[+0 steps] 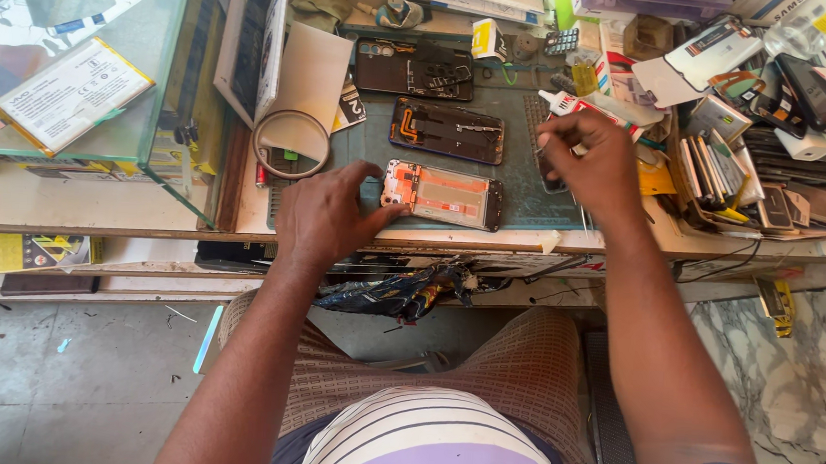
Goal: The person disassembles a smartphone, removes the back cover, and uses a screwdriver to adjust internal components. They then reassemble the phone and clean the back cover with a brush.
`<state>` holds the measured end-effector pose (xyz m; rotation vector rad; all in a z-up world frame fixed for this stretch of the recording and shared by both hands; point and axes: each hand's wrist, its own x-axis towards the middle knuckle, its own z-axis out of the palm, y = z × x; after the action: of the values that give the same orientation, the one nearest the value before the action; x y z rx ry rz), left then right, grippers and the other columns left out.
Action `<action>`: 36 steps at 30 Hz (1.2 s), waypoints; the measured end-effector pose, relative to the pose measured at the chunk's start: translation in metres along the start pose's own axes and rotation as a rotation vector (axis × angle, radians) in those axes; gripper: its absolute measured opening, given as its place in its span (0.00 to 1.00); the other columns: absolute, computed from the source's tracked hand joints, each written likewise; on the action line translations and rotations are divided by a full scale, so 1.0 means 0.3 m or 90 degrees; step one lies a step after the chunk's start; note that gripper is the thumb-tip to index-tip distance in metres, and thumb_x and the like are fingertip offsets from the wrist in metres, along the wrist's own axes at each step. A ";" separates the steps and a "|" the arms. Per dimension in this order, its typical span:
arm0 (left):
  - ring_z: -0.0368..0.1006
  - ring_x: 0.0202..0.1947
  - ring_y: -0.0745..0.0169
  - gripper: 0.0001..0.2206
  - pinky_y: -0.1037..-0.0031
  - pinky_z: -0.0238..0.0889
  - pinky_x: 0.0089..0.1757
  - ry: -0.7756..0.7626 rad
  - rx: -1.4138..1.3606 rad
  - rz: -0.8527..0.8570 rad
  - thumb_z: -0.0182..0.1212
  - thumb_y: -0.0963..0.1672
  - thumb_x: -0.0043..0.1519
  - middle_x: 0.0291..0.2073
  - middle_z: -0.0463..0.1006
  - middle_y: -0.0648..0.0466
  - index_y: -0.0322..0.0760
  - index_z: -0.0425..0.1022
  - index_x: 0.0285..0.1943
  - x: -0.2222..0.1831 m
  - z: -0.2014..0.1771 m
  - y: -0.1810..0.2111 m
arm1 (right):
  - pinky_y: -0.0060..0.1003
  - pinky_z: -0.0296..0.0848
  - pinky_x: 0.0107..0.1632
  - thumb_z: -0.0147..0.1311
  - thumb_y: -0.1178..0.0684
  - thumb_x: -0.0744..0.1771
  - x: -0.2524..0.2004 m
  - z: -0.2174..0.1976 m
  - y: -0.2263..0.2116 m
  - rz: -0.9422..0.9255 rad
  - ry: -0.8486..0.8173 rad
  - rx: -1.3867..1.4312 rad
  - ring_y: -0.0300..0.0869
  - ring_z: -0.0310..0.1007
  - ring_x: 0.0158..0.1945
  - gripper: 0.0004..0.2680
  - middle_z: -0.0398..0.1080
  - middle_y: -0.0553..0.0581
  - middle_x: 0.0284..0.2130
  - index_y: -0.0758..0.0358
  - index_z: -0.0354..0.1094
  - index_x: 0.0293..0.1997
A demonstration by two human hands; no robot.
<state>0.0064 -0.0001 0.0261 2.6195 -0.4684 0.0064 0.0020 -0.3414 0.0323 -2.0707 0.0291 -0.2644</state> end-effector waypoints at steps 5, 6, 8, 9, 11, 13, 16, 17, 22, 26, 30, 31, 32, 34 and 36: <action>0.81 0.34 0.51 0.26 0.58 0.71 0.36 0.051 0.005 0.019 0.68 0.62 0.54 0.29 0.84 0.54 0.51 0.79 0.52 -0.007 0.011 -0.001 | 0.28 0.76 0.32 0.58 0.58 0.69 -0.122 0.070 -0.008 0.065 -0.043 -0.015 0.31 0.75 0.34 0.04 0.76 0.51 0.34 0.65 0.73 0.46; 0.81 0.34 0.51 0.26 0.58 0.71 0.36 0.054 0.010 0.022 0.68 0.62 0.54 0.30 0.84 0.53 0.51 0.79 0.52 -0.008 0.010 -0.002 | 0.28 0.76 0.33 0.57 0.58 0.69 -0.143 0.082 -0.008 0.060 -0.046 -0.034 0.30 0.77 0.35 0.04 0.77 0.51 0.34 0.65 0.72 0.46; 0.81 0.33 0.51 0.27 0.58 0.71 0.36 0.053 0.010 0.040 0.69 0.63 0.52 0.29 0.83 0.53 0.50 0.80 0.52 -0.011 0.007 -0.002 | 0.29 0.77 0.33 0.56 0.58 0.69 -0.173 0.106 -0.005 0.065 -0.049 -0.052 0.31 0.78 0.35 0.04 0.78 0.51 0.34 0.65 0.72 0.46; 0.81 0.33 0.50 0.28 0.58 0.71 0.36 0.052 0.010 0.049 0.69 0.63 0.50 0.29 0.83 0.53 0.50 0.81 0.51 -0.012 0.005 0.000 | 0.30 0.78 0.34 0.56 0.59 0.69 -0.185 0.116 -0.002 0.076 -0.048 -0.050 0.32 0.78 0.35 0.04 0.78 0.52 0.34 0.65 0.73 0.46; 0.80 0.34 0.51 0.28 0.58 0.71 0.36 0.035 0.018 0.044 0.70 0.63 0.50 0.28 0.83 0.54 0.51 0.81 0.52 -0.009 0.000 0.006 | 0.31 0.81 0.37 0.55 0.59 0.69 -0.202 0.130 0.001 0.089 -0.035 -0.014 0.33 0.77 0.37 0.04 0.78 0.54 0.35 0.66 0.73 0.46; 0.81 0.34 0.52 0.29 0.58 0.71 0.37 0.010 0.016 0.025 0.70 0.63 0.49 0.28 0.83 0.55 0.51 0.81 0.53 -0.004 -0.014 0.010 | 0.32 0.85 0.40 0.54 0.60 0.69 -0.206 0.150 -0.005 0.087 -0.018 0.061 0.34 0.77 0.41 0.04 0.77 0.56 0.38 0.67 0.72 0.46; 0.81 0.35 0.54 0.32 0.59 0.71 0.38 -0.027 0.001 -0.006 0.70 0.64 0.48 0.27 0.83 0.56 0.52 0.80 0.56 -0.003 -0.027 0.014 | 0.33 0.84 0.45 0.53 0.61 0.69 -0.229 0.174 -0.019 0.072 -0.001 0.127 0.35 0.76 0.42 0.03 0.77 0.56 0.45 0.70 0.71 0.44; 0.81 0.35 0.53 0.33 0.59 0.71 0.38 -0.026 0.002 -0.003 0.70 0.64 0.47 0.27 0.83 0.55 0.51 0.79 0.57 -0.001 -0.030 0.015 | 0.32 0.84 0.46 0.53 0.61 0.69 -0.242 0.179 -0.024 0.081 0.002 0.151 0.35 0.77 0.42 0.03 0.77 0.57 0.45 0.70 0.71 0.44; 0.81 0.37 0.52 0.37 0.58 0.71 0.40 -0.027 0.013 -0.015 0.71 0.65 0.44 0.30 0.84 0.53 0.50 0.78 0.59 0.006 -0.034 0.020 | 0.33 0.84 0.48 0.53 0.62 0.69 -0.316 0.218 -0.050 0.057 0.039 0.132 0.36 0.78 0.44 0.03 0.78 0.58 0.45 0.70 0.72 0.45; 0.80 0.40 0.49 0.36 0.57 0.71 0.41 -0.014 0.027 -0.010 0.69 0.65 0.47 0.36 0.84 0.51 0.52 0.77 0.61 0.005 -0.022 0.019 | 0.33 0.83 0.47 0.55 0.62 0.68 -0.336 0.230 -0.070 0.035 0.024 0.076 0.36 0.79 0.43 0.04 0.79 0.57 0.45 0.68 0.73 0.45; 0.80 0.40 0.48 0.36 0.56 0.71 0.40 0.009 0.022 0.005 0.69 0.64 0.47 0.39 0.84 0.51 0.54 0.74 0.63 0.011 -0.008 0.011 | 0.32 0.80 0.41 0.59 0.60 0.68 -0.305 0.225 -0.097 -0.006 0.040 -0.038 0.36 0.78 0.37 0.04 0.79 0.55 0.38 0.66 0.76 0.46; 0.80 0.39 0.48 0.37 0.56 0.71 0.39 0.010 0.014 0.006 0.69 0.64 0.48 0.39 0.84 0.51 0.55 0.73 0.65 0.004 -0.003 0.007 | 0.32 0.78 0.39 0.60 0.60 0.68 -0.296 0.227 -0.104 -0.042 0.046 -0.070 0.35 0.77 0.36 0.04 0.78 0.54 0.37 0.66 0.77 0.46; 0.81 0.39 0.48 0.37 0.57 0.71 0.39 0.012 0.007 0.008 0.68 0.64 0.48 0.39 0.84 0.51 0.55 0.72 0.66 0.000 0.000 0.004 | 0.31 0.79 0.37 0.59 0.60 0.68 -0.282 0.231 -0.111 -0.040 0.027 -0.024 0.34 0.77 0.36 0.05 0.77 0.54 0.37 0.66 0.77 0.47; 0.81 0.38 0.48 0.38 0.57 0.72 0.38 0.006 0.003 0.008 0.67 0.64 0.49 0.39 0.84 0.50 0.56 0.70 0.68 -0.008 0.006 0.001 | 0.27 0.81 0.35 0.59 0.60 0.68 -0.251 0.243 -0.125 -0.034 -0.010 0.067 0.32 0.76 0.37 0.05 0.73 0.53 0.39 0.65 0.77 0.48; 0.82 0.37 0.50 0.38 0.58 0.73 0.37 -0.009 0.009 0.007 0.67 0.64 0.50 0.39 0.84 0.50 0.58 0.68 0.69 -0.011 0.012 0.001 | 0.26 0.79 0.32 0.58 0.60 0.68 -0.223 0.256 -0.135 -0.022 -0.037 0.072 0.31 0.75 0.36 0.07 0.73 0.52 0.39 0.64 0.77 0.49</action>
<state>0.0029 -0.0010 0.0228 2.6319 -0.4901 -0.0049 -0.0515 -0.2467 0.0196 -1.9661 -0.0562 -0.2215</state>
